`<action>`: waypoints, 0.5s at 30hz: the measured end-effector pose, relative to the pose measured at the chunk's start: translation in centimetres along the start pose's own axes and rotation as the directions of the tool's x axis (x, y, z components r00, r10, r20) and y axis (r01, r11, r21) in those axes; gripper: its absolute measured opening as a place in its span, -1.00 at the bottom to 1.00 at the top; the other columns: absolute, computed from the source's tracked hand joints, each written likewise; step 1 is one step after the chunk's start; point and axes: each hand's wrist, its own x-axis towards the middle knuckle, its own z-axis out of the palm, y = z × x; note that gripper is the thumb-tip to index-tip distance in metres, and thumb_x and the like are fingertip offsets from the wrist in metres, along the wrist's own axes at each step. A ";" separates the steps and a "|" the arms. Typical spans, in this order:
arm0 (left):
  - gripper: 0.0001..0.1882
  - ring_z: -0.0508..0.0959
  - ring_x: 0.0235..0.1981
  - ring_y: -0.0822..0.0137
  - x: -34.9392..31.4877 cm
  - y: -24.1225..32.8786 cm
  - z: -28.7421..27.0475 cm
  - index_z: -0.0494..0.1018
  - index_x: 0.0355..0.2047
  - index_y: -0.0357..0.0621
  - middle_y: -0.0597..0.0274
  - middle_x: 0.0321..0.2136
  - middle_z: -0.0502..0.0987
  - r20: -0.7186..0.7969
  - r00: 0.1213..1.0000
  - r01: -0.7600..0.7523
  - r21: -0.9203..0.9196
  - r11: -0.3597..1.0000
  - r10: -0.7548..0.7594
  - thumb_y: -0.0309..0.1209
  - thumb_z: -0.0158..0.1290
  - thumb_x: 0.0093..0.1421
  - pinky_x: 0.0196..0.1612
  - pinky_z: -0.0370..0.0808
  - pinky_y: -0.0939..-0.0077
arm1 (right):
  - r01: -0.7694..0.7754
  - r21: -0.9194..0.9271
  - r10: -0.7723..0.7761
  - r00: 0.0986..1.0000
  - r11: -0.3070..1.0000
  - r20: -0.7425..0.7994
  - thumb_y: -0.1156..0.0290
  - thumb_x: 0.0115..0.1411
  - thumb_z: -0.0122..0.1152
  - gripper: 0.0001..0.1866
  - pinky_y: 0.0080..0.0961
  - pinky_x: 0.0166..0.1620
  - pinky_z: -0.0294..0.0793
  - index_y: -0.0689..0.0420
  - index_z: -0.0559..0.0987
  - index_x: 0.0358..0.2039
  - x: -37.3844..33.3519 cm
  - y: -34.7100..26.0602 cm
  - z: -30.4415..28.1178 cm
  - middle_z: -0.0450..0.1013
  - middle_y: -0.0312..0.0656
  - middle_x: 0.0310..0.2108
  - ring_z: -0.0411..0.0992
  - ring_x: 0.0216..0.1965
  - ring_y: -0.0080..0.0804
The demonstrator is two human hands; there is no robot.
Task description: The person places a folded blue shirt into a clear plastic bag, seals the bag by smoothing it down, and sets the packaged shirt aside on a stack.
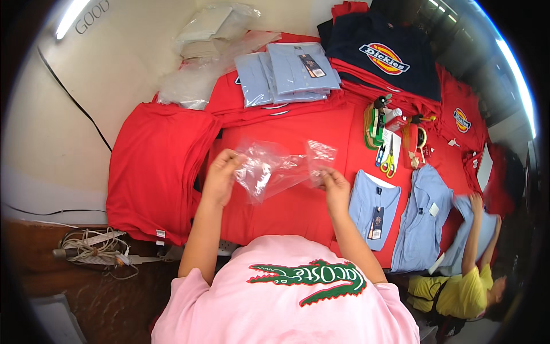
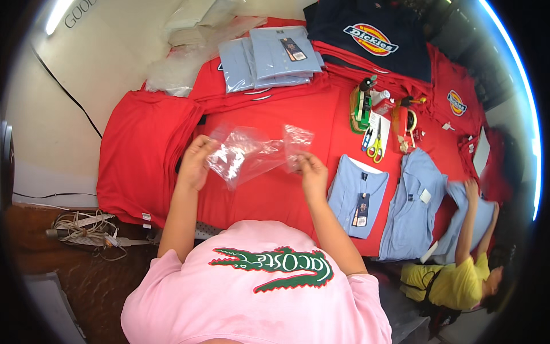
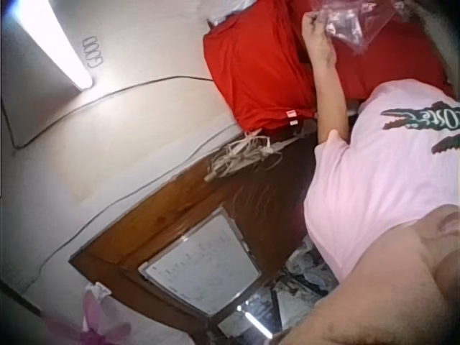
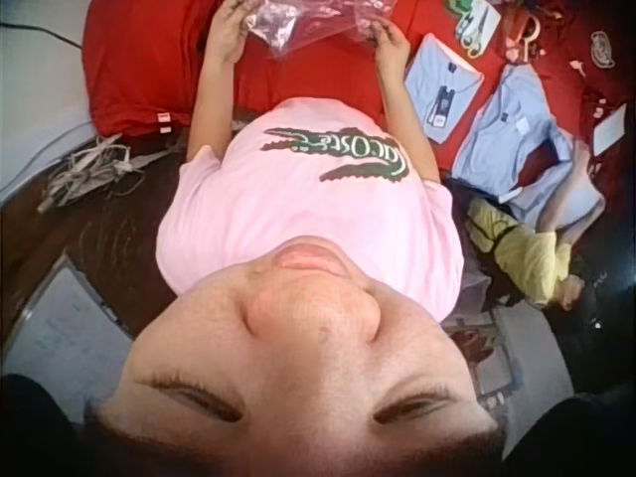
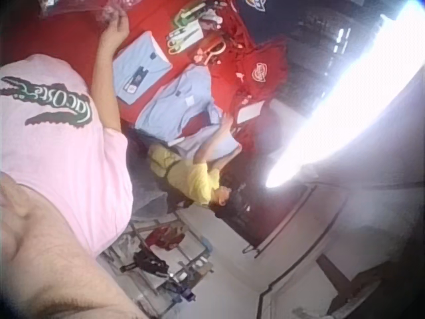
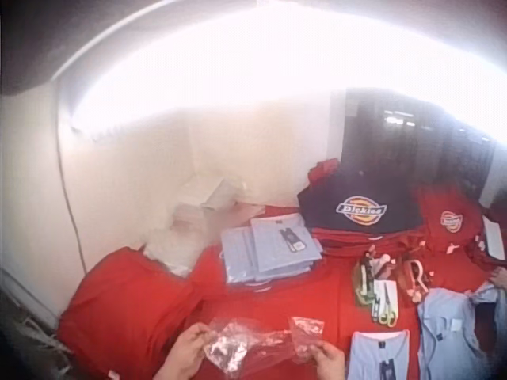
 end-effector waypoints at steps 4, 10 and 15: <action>-0.92 0.55 -0.26 0.57 1.4 0.9 -3.7 0.56 -0.13 -0.08 0.42 -0.29 0.59 -0.147 0.972 -0.176 0.070 0.982 0.185 -0.41 0.23 0.47 -0.14 0.49 0.61 | -0.038 0.189 0.069 0.984 0.981 -0.163 0.41 0.51 0.20 -0.80 -0.40 -0.07 0.68 0.15 0.65 0.06 0.4 -1.3 -6.3 0.69 -0.21 -0.15 0.69 -0.15 -0.38; -0.82 0.56 -0.42 0.49 1.2 -8.3 -15.5 0.48 -0.10 -0.24 0.31 -0.38 0.56 -0.281 0.870 -0.124 0.669 0.732 0.405 -0.43 0.23 0.46 -0.38 0.49 0.57 | 0.085 0.470 -0.046 0.994 0.879 -0.094 0.53 0.34 0.22 -0.80 -0.04 0.11 0.68 0.08 0.59 -0.04 -2.4 -5.0 -16.1 0.66 -0.08 -0.03 0.67 0.04 0.00; -0.69 0.66 0.01 0.13 -3.3 -8.9 -8.3 0.52 0.07 -0.28 -0.04 -0.04 0.64 -0.092 0.761 -0.014 0.987 0.158 0.642 -0.45 0.28 0.38 0.08 0.59 0.25 | 0.219 0.392 -0.147 0.968 0.894 -0.205 0.55 0.36 0.25 -0.80 -0.03 0.05 0.70 0.09 0.58 -0.03 -8.1 -7.7 -20.6 0.68 -0.04 -0.05 0.69 0.01 -0.01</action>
